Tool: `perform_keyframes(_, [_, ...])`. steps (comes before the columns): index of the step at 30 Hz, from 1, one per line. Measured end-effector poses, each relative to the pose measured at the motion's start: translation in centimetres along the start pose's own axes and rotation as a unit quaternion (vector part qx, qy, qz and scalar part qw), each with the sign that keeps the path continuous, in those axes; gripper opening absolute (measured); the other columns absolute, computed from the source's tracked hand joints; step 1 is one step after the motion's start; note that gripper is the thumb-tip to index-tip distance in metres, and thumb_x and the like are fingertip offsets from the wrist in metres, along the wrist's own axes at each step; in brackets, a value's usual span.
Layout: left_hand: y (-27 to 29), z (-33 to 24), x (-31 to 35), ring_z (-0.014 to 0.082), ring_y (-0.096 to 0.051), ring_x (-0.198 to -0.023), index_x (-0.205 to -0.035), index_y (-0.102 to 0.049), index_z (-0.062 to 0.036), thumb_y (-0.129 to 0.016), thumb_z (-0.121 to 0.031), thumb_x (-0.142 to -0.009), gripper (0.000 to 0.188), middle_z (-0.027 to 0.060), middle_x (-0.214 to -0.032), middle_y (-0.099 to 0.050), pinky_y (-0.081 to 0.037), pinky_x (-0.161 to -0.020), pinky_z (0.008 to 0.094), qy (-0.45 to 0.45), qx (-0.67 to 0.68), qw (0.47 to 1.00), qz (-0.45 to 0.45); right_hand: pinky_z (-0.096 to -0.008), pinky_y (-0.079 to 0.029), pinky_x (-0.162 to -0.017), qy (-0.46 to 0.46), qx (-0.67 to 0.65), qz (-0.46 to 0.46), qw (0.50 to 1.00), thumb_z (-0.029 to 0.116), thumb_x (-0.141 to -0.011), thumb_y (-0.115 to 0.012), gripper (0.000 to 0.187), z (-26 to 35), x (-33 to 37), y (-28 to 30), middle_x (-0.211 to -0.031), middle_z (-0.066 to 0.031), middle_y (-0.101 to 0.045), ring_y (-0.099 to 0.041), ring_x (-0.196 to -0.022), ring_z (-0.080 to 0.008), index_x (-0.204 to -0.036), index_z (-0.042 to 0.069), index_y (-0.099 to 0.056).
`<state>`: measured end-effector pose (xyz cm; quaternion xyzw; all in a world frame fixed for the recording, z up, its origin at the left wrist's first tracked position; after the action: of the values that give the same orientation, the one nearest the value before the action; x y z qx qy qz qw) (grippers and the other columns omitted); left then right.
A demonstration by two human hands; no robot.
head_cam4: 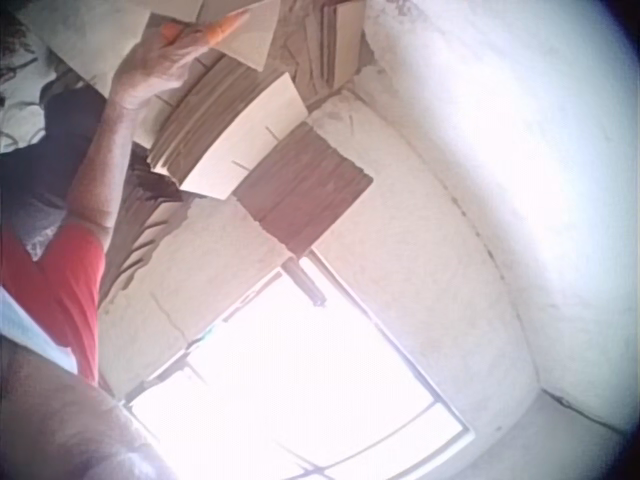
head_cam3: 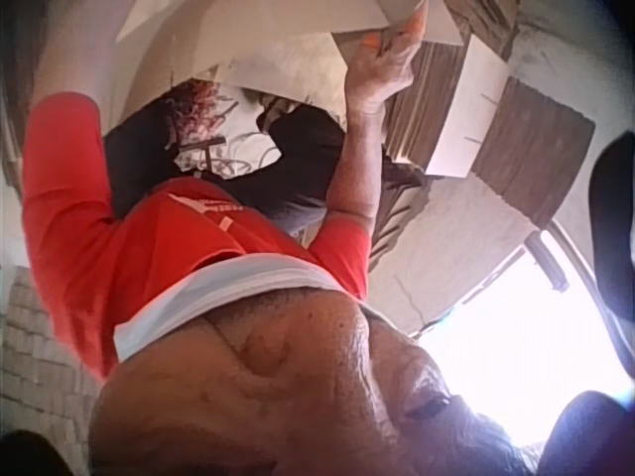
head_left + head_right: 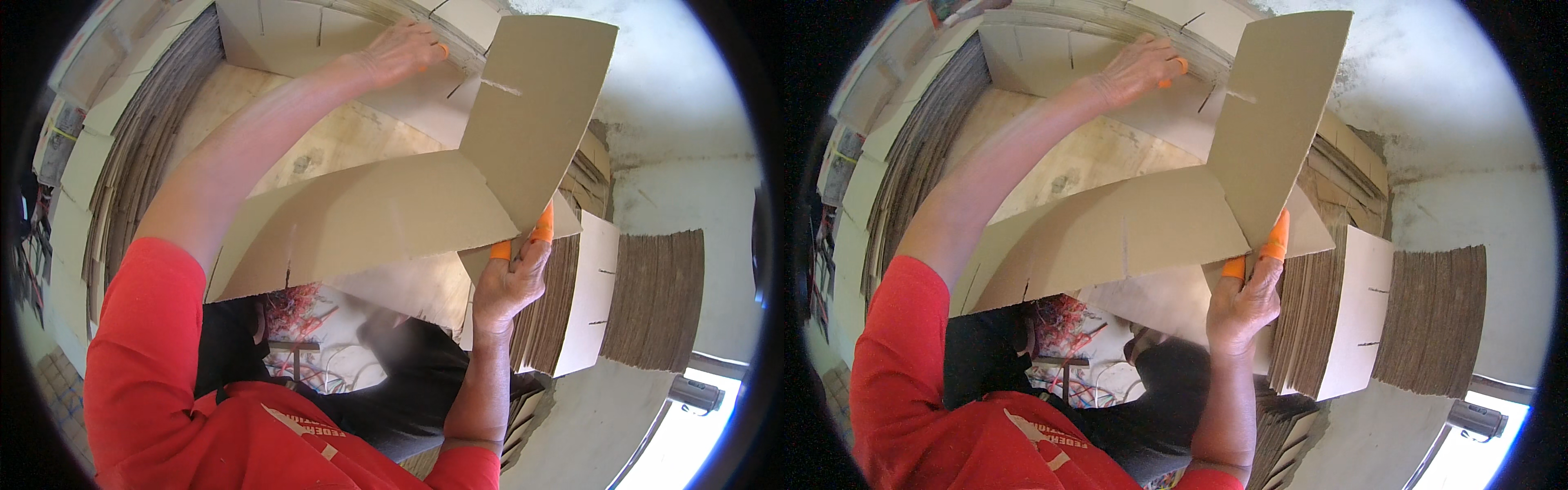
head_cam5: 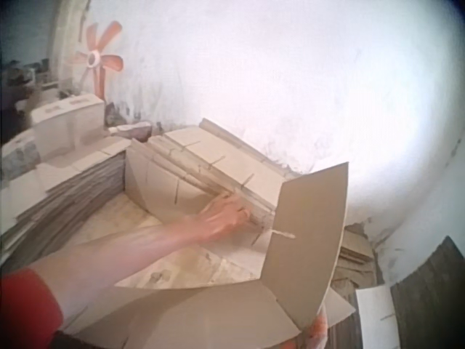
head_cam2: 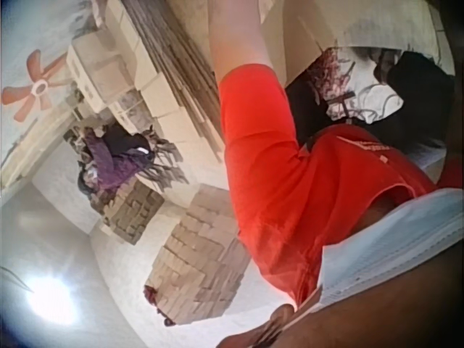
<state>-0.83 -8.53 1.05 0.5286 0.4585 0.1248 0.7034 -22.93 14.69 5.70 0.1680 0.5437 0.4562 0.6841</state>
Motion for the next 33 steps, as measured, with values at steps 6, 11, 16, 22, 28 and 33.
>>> perform_keyframes(6, [0.0, -1.0, -2.4, 0.0262, -0.057, -0.095, -0.082, -0.062, -0.007, -0.065, -0.011, -0.079, 0.006, 0.0075, -0.089, -0.06, -0.046, -0.084, 0.0406, 0.033, 0.002, 0.994, 0.106, -0.0276, -0.057, -0.063, -0.002, -0.006, -0.005, 1.0, -0.001, -0.09, -0.06, 0.06, -0.6, 0.4, 0.4, -0.125, -0.0138, -0.063, -0.072, -0.08, -0.02, -0.144, 0.005, -0.036])
perform_keyframes(11, [-0.6, -2.3, -2.7, 0.0299, -0.06, -0.087, -0.088, -0.061, -0.0068, -0.061, -0.011, -0.08, 0.009, 0.011, -0.082, -0.056, -0.049, -0.076, 0.0441, -0.104, -0.009, 0.992, -0.071, -0.0294, -0.057, -0.06, 0.015, 0.007, -0.024, 1.0, -0.001, -0.089, -0.06, 0.06, 0.0, -0.2, 0.8, -0.109, -0.0129, -0.07, -0.071, -0.072, -0.0197, -0.144, 0.005, -0.037])
perform_keyframes(16, [-1.2, -3.4, -2.2, 0.0306, -0.06, -0.084, -0.098, -0.054, -0.0064, -0.056, -0.006, -0.081, 0.017, 0.0132, -0.081, -0.055, -0.052, -0.069, 0.0425, -0.058, 0.012, 0.996, -0.061, -0.0293, -0.056, -0.058, 0.012, 0.032, -0.023, 0.999, -0.003, -0.088, -0.061, 0.06, -0.7, -0.1, 0.8, -0.104, -0.0124, -0.071, -0.07, -0.069, -0.0192, -0.143, 0.003, -0.038])
perform_keyframes(22, [-0.2, -3.6, -2.5, 0.0352, -0.063, -0.075, -0.099, -0.052, -0.0058, -0.052, -0.001, -0.081, 0.018, 0.0169, -0.074, -0.059, -0.051, -0.062, 0.0441, 0.031, 0.049, 0.996, 0.066, -0.0284, -0.057, -0.06, 0.016, 0.014, -0.024, 0.999, -0.008, -0.086, -0.06, 0.06, -0.8, -0.1, 0.6, -0.103, -0.014, -0.071, -0.071, -0.072, -0.0193, -0.142, 0.003, -0.04])
perform_keyframes(28, [1.4, -4.7, -2.7, 0.034, -0.063, -0.07, -0.1, -0.052, -0.0083, -0.053, 0.002, -0.079, 0.023, 0.0148, -0.072, -0.06, -0.051, -0.058, 0.0428, -0.047, 0.095, 0.994, 0.009, -0.029, -0.058, -0.065, 0.007, 0.012, 0.002, 1.0, -0.012, -0.084, -0.057, 0.056, -0.6, -0.2, 0.5, -0.102, -0.0158, -0.07, -0.071, -0.076, -0.0199, -0.138, 0.0, -0.045])
perform_keyframes(33, [2.4, -6.0, -2.5, 0.0308, -0.061, -0.07, -0.099, -0.052, -0.0086, -0.054, 0.001, -0.078, 0.023, 0.01, -0.071, -0.058, -0.051, -0.058, 0.041, -0.095, 0.063, 0.992, -0.061, -0.0307, -0.058, -0.067, 0.042, 0.022, 0.013, 0.999, -0.01, -0.084, -0.06, 0.06, -1.1, 0.0, 0.5, -0.104, -0.0158, -0.07, -0.071, -0.078, -0.0196, -0.14, 0.0, -0.044])
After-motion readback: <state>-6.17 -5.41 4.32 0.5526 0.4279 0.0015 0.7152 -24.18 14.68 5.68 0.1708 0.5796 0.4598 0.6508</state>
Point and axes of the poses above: each hand's wrist, its own x-axis away from the middle knuckle, its own y-axis out of the back of the hand, z = x × y, the point moved 4 cm from there along -x, towards the middle knuckle
